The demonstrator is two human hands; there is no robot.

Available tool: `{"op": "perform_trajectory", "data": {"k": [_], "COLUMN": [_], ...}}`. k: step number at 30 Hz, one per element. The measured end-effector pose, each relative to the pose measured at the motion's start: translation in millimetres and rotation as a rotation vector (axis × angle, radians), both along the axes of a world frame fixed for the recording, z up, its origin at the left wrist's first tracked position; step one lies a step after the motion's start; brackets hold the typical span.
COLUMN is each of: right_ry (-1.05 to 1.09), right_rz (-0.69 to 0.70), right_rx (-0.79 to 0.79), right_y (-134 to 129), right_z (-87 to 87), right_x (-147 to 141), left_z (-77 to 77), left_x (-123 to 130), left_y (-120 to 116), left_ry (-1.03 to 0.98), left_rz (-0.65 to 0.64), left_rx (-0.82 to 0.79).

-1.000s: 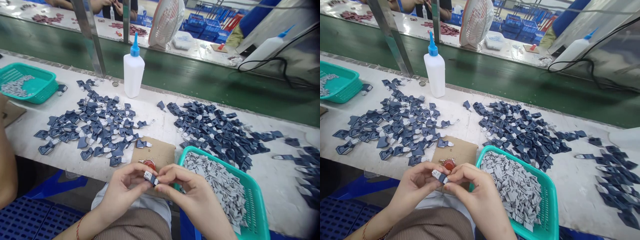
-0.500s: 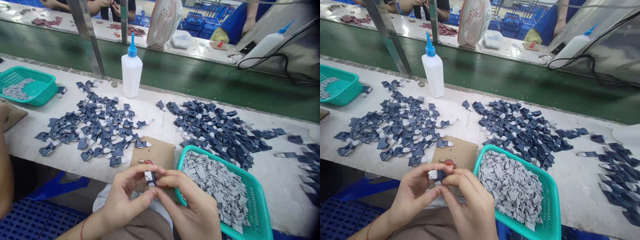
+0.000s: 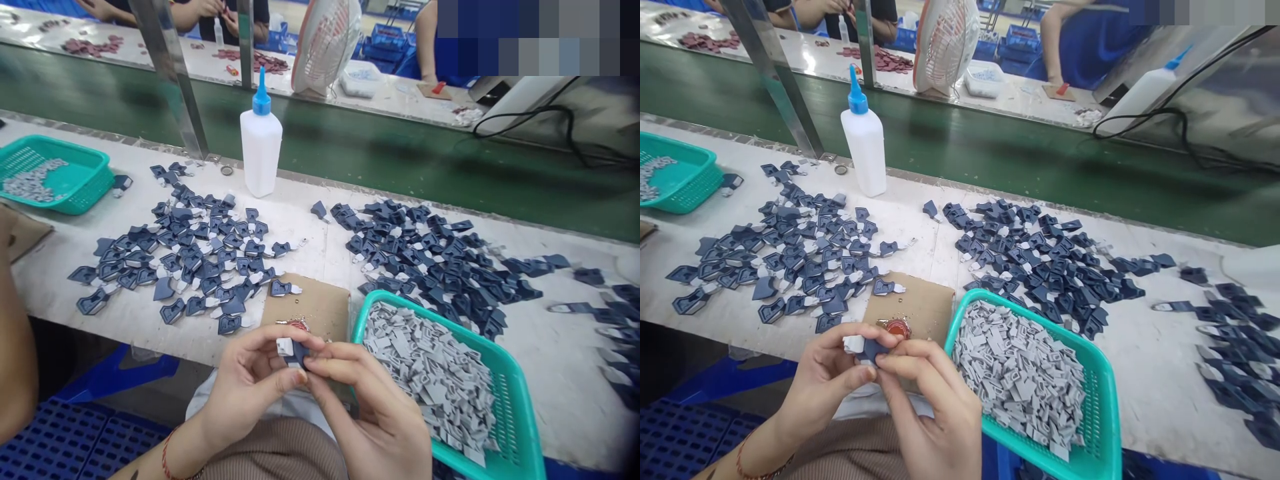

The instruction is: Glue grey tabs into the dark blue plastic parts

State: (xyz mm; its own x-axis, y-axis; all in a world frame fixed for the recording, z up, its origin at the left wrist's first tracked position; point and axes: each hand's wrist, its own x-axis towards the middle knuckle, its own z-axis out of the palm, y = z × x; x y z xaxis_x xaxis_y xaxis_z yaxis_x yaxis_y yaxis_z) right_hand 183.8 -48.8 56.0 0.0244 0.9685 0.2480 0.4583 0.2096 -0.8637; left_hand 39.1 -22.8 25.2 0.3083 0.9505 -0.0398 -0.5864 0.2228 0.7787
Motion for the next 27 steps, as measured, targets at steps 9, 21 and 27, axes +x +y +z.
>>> {"op": "perform_trajectory", "data": {"k": [9, 21, 27], "right_ry": [-0.053, -0.827, -0.861], "right_rz": [0.021, -0.242, -0.250], "right_rx": [-0.033, -0.060, -0.079], "right_y": [-6.1, 30.4, 33.7], "right_z": [-1.3, -31.0, -30.3], "right_x": [7.8, 92.9, 86.8], "left_z": [-5.7, 3.5, -5.9], "left_x": [-7.7, -78.9, -99.3], "left_y": [0.5, 51.6, 80.1], "left_ry": [0.108, 1.350, 1.725], "left_rz": [0.062, 0.600, 0.439], "left_rx": [0.013, 0.365, 0.507]}}
